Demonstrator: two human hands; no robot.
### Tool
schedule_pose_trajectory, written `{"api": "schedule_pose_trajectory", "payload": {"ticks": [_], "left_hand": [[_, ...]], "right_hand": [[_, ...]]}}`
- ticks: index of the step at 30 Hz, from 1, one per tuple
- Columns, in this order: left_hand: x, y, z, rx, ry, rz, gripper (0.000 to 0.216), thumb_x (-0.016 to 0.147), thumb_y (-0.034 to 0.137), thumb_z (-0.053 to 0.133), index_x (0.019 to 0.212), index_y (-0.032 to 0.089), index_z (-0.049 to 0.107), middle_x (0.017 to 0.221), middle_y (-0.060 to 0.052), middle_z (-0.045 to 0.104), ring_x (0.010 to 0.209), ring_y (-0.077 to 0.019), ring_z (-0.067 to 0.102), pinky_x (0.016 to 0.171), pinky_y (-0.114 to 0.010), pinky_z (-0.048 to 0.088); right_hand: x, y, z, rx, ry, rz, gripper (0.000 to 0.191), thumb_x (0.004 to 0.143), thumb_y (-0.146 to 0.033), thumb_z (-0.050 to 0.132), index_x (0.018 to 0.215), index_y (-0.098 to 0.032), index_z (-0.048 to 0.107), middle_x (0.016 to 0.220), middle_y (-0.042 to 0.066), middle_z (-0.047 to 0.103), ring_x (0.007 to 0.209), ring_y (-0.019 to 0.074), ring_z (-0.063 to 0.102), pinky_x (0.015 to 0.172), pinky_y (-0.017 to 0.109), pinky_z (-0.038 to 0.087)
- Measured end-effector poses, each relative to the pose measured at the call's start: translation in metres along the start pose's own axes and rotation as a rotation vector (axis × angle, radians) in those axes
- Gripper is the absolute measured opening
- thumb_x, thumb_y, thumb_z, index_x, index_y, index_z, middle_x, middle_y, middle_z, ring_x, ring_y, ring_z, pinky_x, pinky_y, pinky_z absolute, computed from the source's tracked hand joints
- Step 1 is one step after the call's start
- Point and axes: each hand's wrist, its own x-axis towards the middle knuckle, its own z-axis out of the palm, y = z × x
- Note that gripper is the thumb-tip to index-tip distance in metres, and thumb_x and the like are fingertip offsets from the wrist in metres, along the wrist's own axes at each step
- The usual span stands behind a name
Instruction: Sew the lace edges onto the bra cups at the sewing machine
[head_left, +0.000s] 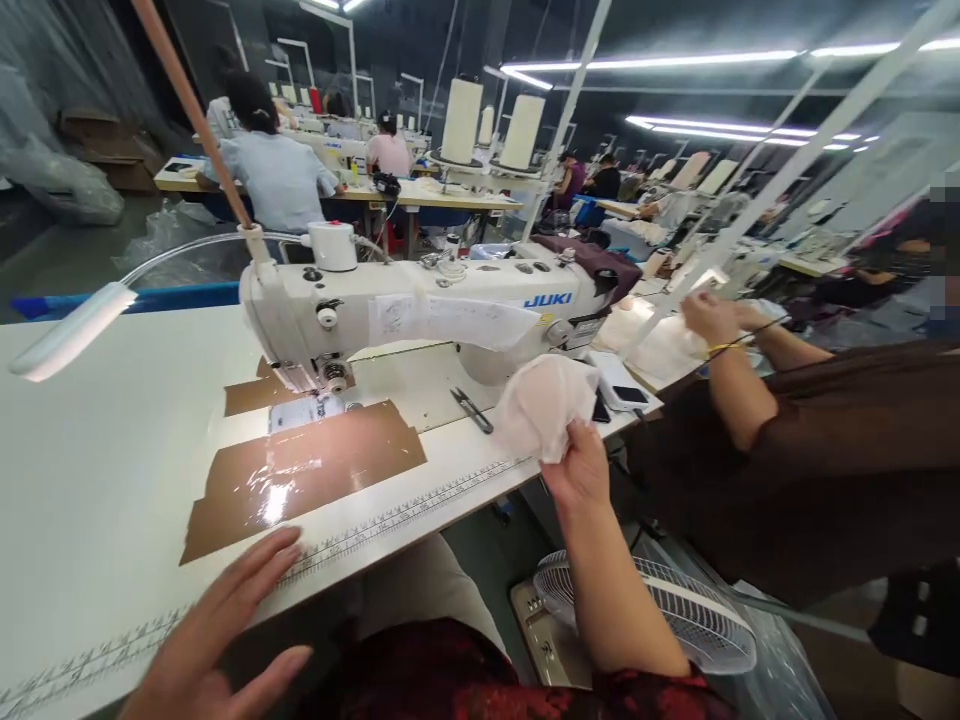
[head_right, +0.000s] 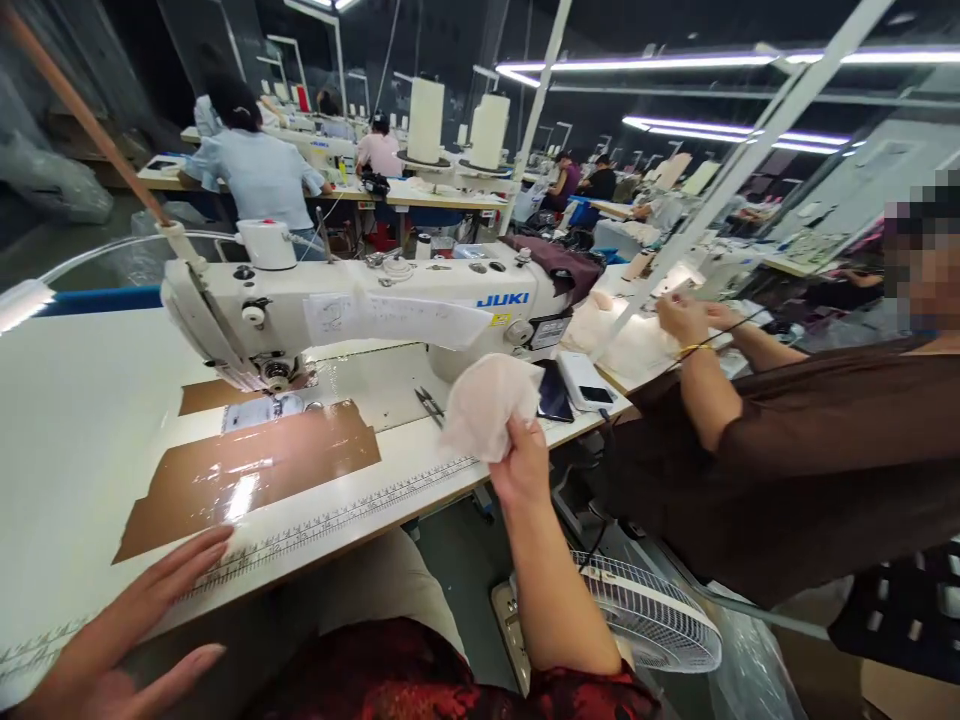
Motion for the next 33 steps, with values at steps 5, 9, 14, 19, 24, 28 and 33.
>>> {"api": "schedule_pose_trajectory", "payload": {"ticks": [5, 9, 14, 19, 24, 28, 33], "left_hand": [[0.049, 0.048, 0.028, -1.027, -0.144, -0.334, 0.079, 0.073, 0.056, 0.069, 0.143, 0.035, 0.039, 0.137, -0.010, 0.053, 0.118, -0.0367, 0.056, 0.091, -0.047, 0.055], [0.071, 0.031, 0.013, -1.071, 0.181, -0.647, 0.061, 0.072, 0.045, 0.076, 0.124, 0.018, 0.058, 0.103, -0.012, 0.069, 0.089, -0.0285, 0.067, 0.068, -0.032, 0.057], [0.052, -0.016, -0.042, -0.704, 0.292, -0.599, 0.050, 0.080, 0.049, 0.066, 0.119, 0.018, 0.058, 0.100, -0.007, 0.067, 0.086, -0.0204, 0.063, 0.069, -0.027, 0.053], [0.030, -0.027, -0.093, 0.195, 0.156, -0.552, 0.057, 0.086, 0.052, 0.056, 0.132, 0.019, 0.050, 0.108, -0.008, 0.065, 0.088, -0.0227, 0.062, 0.074, -0.033, 0.051], [0.042, -0.017, -0.111, 0.579, 0.095, -0.226, 0.049, 0.088, 0.040, 0.055, 0.133, 0.021, 0.048, 0.132, -0.011, 0.053, 0.120, -0.0290, 0.051, 0.095, -0.043, 0.047], [0.073, -0.025, -0.106, 0.398, -0.248, 0.097, 0.047, 0.085, 0.020, 0.055, 0.131, 0.024, 0.050, 0.145, -0.010, 0.041, 0.134, -0.0286, 0.036, 0.108, -0.046, 0.035], [0.101, -0.048, -0.103, 0.394, -0.315, -0.140, 0.018, 0.084, 0.021, 0.055, 0.099, 0.020, 0.066, 0.095, -0.006, 0.064, 0.085, -0.0212, 0.058, 0.070, -0.032, 0.043]], "right_hand": [[-0.066, -0.012, 0.080, 0.195, -0.865, 0.454, 0.041, 0.079, -0.050, 0.062, 0.110, -0.023, 0.064, 0.092, 0.004, 0.071, 0.088, 0.0263, 0.067, 0.077, 0.040, 0.055], [-0.053, -0.016, 0.089, -0.267, -1.083, -0.003, 0.032, 0.089, -0.040, 0.053, 0.119, -0.032, 0.062, 0.107, 0.001, 0.069, 0.095, 0.0232, 0.064, 0.085, 0.041, 0.053], [0.012, 0.018, 0.050, -0.921, -0.712, -0.507, 0.040, 0.088, -0.041, 0.050, 0.118, -0.018, 0.062, 0.119, 0.015, 0.064, 0.104, 0.0304, 0.061, 0.082, 0.047, 0.053], [0.037, 0.050, 0.039, -1.224, -0.683, -0.785, 0.031, 0.087, -0.027, 0.042, 0.100, -0.019, 0.069, 0.106, 0.013, 0.070, 0.090, 0.0307, 0.065, 0.066, 0.041, 0.052], [0.038, 0.045, 0.051, -1.317, -0.649, -0.745, 0.039, 0.083, -0.020, 0.042, 0.115, -0.017, 0.064, 0.104, 0.016, 0.070, 0.084, 0.0338, 0.065, 0.058, 0.042, 0.047], [0.042, 0.047, 0.059, -1.300, -0.655, -0.723, 0.037, 0.083, -0.018, 0.040, 0.109, -0.019, 0.066, 0.107, 0.014, 0.070, 0.091, 0.0341, 0.065, 0.061, 0.042, 0.049], [0.035, 0.043, 0.055, -1.248, -0.620, -0.748, 0.034, 0.087, -0.022, 0.043, 0.111, -0.014, 0.066, 0.118, 0.018, 0.064, 0.105, 0.0350, 0.061, 0.079, 0.045, 0.052]]}}
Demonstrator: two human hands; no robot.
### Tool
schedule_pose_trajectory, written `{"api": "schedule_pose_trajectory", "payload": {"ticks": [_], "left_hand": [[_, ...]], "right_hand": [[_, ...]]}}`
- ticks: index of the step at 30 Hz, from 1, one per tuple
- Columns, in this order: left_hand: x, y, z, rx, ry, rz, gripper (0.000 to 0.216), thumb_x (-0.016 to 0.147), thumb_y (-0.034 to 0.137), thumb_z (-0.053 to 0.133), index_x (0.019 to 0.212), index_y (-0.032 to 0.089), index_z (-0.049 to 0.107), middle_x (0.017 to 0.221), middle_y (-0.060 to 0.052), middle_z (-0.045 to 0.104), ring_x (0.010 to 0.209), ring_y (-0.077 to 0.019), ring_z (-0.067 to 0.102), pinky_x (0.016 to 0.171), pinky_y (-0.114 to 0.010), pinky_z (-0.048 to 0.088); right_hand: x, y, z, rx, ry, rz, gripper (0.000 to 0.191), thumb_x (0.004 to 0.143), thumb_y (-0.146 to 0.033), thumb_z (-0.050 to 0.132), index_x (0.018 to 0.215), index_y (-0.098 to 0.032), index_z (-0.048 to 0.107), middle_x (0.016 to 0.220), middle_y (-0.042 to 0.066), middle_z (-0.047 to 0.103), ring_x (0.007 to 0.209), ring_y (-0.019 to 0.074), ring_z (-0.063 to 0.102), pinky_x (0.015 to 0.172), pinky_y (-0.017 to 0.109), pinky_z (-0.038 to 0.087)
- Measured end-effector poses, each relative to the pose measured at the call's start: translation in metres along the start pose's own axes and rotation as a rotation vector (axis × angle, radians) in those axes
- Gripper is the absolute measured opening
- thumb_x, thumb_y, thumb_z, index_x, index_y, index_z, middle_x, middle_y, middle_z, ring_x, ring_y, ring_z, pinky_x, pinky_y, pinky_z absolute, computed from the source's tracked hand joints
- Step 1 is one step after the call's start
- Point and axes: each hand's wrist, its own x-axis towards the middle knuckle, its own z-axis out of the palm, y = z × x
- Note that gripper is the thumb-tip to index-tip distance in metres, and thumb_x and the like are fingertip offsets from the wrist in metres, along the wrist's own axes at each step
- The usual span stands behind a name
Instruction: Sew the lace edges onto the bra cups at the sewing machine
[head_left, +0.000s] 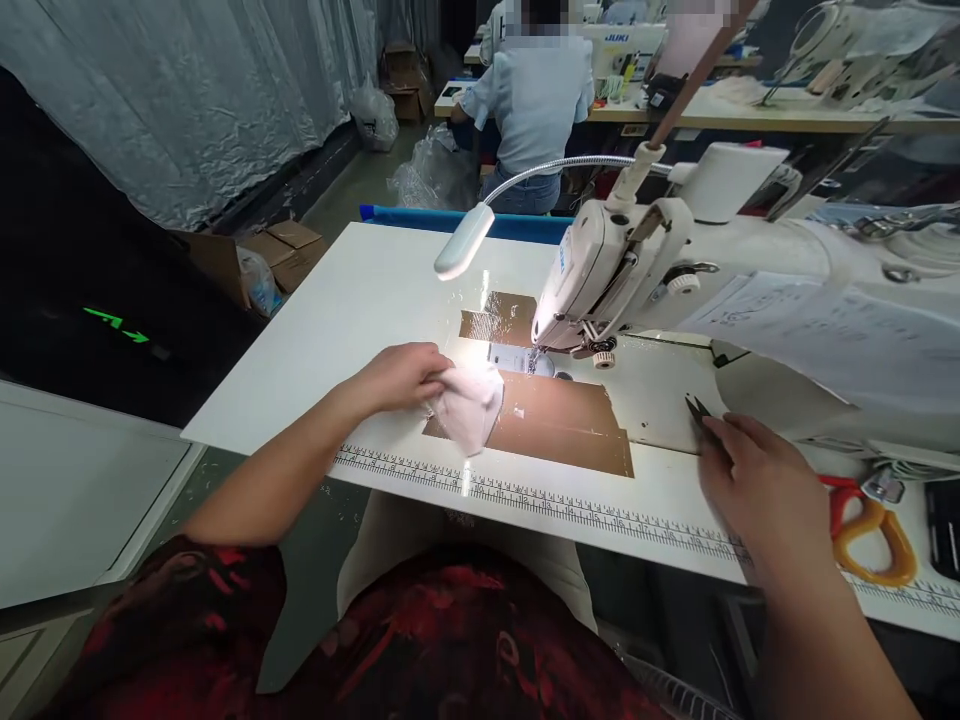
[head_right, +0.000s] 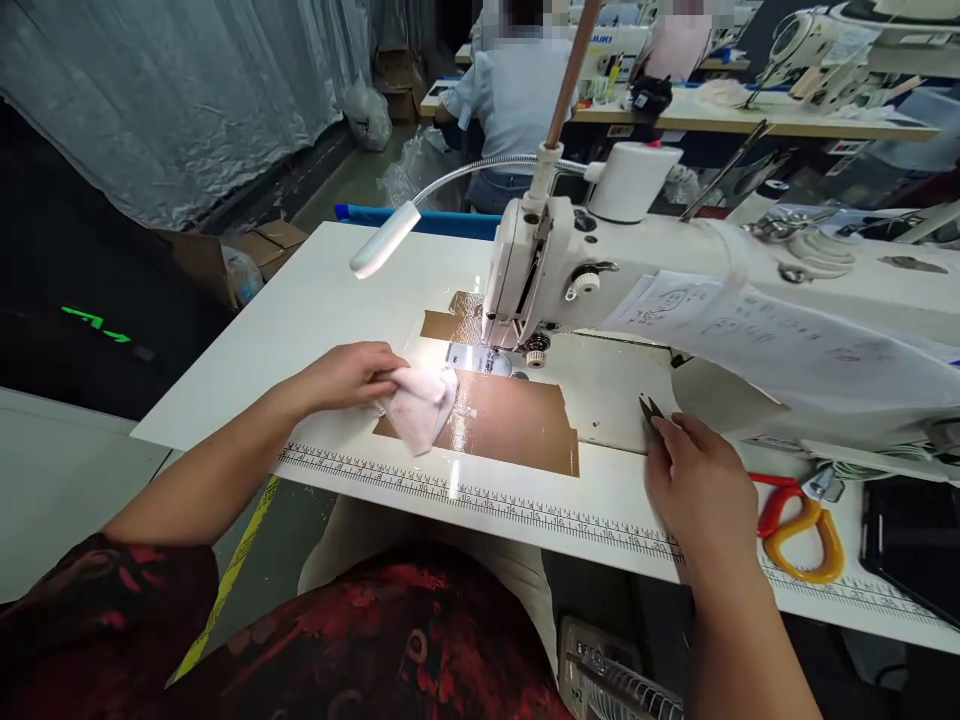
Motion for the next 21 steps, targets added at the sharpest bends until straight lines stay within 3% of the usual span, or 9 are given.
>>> {"api": "schedule_pose_trajectory", "payload": {"ticks": [2, 6, 8, 10, 13, 15, 16, 19, 21], "left_hand": [[-0.001, -0.006, -0.003, -0.051, 0.074, -0.095, 0.013, 0.087, 0.028, 0.056, 0.087, 0.019, 0.065, 0.079, -0.003, 0.060, 0.071, -0.0175, 0.054, 0.060, -0.029, 0.036], [-0.018, -0.015, -0.009, -0.243, 0.293, -0.199, 0.025, 0.086, 0.039, 0.059, 0.072, 0.018, 0.055, 0.060, 0.002, 0.046, 0.056, -0.0120, 0.041, 0.052, -0.026, 0.028], [-0.029, -0.016, -0.010, -0.245, 0.402, -0.231, 0.029, 0.085, 0.039, 0.060, 0.068, 0.018, 0.049, 0.058, 0.004, 0.041, 0.054, -0.0107, 0.037, 0.052, -0.025, 0.027], [-0.038, -0.012, -0.008, -0.152, 0.479, -0.197, 0.032, 0.086, 0.037, 0.060, 0.066, 0.018, 0.044, 0.057, 0.004, 0.039, 0.053, -0.0099, 0.036, 0.052, -0.025, 0.027], [-0.048, 0.005, 0.001, 0.096, 0.572, -0.049, 0.033, 0.088, 0.035, 0.058, 0.066, 0.018, 0.040, 0.057, 0.004, 0.042, 0.052, -0.0105, 0.037, 0.051, -0.026, 0.024], [-0.053, 0.020, 0.009, 0.219, 0.596, 0.068, 0.031, 0.090, 0.035, 0.056, 0.068, 0.019, 0.042, 0.060, 0.002, 0.047, 0.056, -0.0123, 0.040, 0.051, -0.027, 0.024], [-0.055, 0.027, 0.014, 0.241, 0.598, 0.116, 0.031, 0.091, 0.035, 0.055, 0.068, 0.019, 0.042, 0.061, 0.001, 0.049, 0.058, -0.0133, 0.042, 0.052, -0.028, 0.026], [-0.059, 0.040, 0.023, 0.107, 0.571, 0.196, 0.034, 0.092, 0.038, 0.053, 0.066, 0.019, 0.042, 0.062, 0.000, 0.050, 0.061, -0.0145, 0.045, 0.055, -0.028, 0.030], [-0.060, 0.039, 0.025, -0.056, 0.539, 0.182, 0.034, 0.094, 0.036, 0.048, 0.065, 0.019, 0.042, 0.062, 0.000, 0.050, 0.062, -0.0144, 0.046, 0.058, -0.028, 0.033]], "right_hand": [[-0.007, -0.007, -0.008, 0.056, 0.057, 0.006, 0.032, 0.088, -0.027, 0.046, 0.111, -0.017, 0.066, 0.119, 0.017, 0.063, 0.108, 0.0347, 0.060, 0.082, 0.046, 0.052], [-0.014, -0.040, -0.025, 0.401, 0.054, 0.106, 0.025, 0.088, -0.037, 0.051, 0.108, -0.031, 0.065, 0.116, 0.008, 0.066, 0.109, 0.0298, 0.061, 0.063, 0.041, 0.055], [-0.011, -0.066, -0.030, 0.655, 0.005, 0.162, 0.020, 0.086, -0.041, 0.056, 0.102, -0.035, 0.067, 0.113, 0.005, 0.067, 0.108, 0.0280, 0.061, 0.074, 0.043, 0.056], [-0.001, -0.099, -0.033, 0.946, -0.112, 0.214, 0.019, 0.083, -0.044, 0.061, 0.098, -0.035, 0.069, 0.108, 0.005, 0.068, 0.103, 0.0276, 0.062, 0.088, 0.048, 0.052], [0.020, -0.157, -0.032, 1.447, -0.367, 0.268, 0.040, 0.074, -0.049, 0.070, 0.109, -0.029, 0.065, 0.108, 0.006, 0.068, 0.095, 0.0248, 0.064, 0.087, 0.046, 0.053], [0.033, -0.193, -0.030, 1.607, -0.482, 0.227, 0.053, 0.070, -0.045, 0.075, 0.118, -0.026, 0.060, 0.118, 0.006, 0.064, 0.103, 0.0226, 0.061, 0.089, 0.040, 0.052], [0.039, -0.208, -0.029, 1.654, -0.514, 0.200, 0.050, 0.071, -0.045, 0.075, 0.114, -0.024, 0.061, 0.110, 0.005, 0.066, 0.097, 0.0208, 0.062, 0.085, 0.037, 0.053], [0.047, -0.238, -0.024, 1.712, -0.597, 0.197, 0.030, 0.077, -0.047, 0.069, 0.088, -0.019, 0.066, 0.079, 0.002, 0.065, 0.074, 0.0162, 0.060, 0.072, 0.032, 0.052], [0.047, -0.243, -0.022, 1.799, -0.630, 0.222, 0.029, 0.079, -0.048, 0.067, 0.084, -0.019, 0.066, 0.074, 0.001, 0.063, 0.070, 0.0153, 0.059, 0.071, 0.030, 0.051]]}}
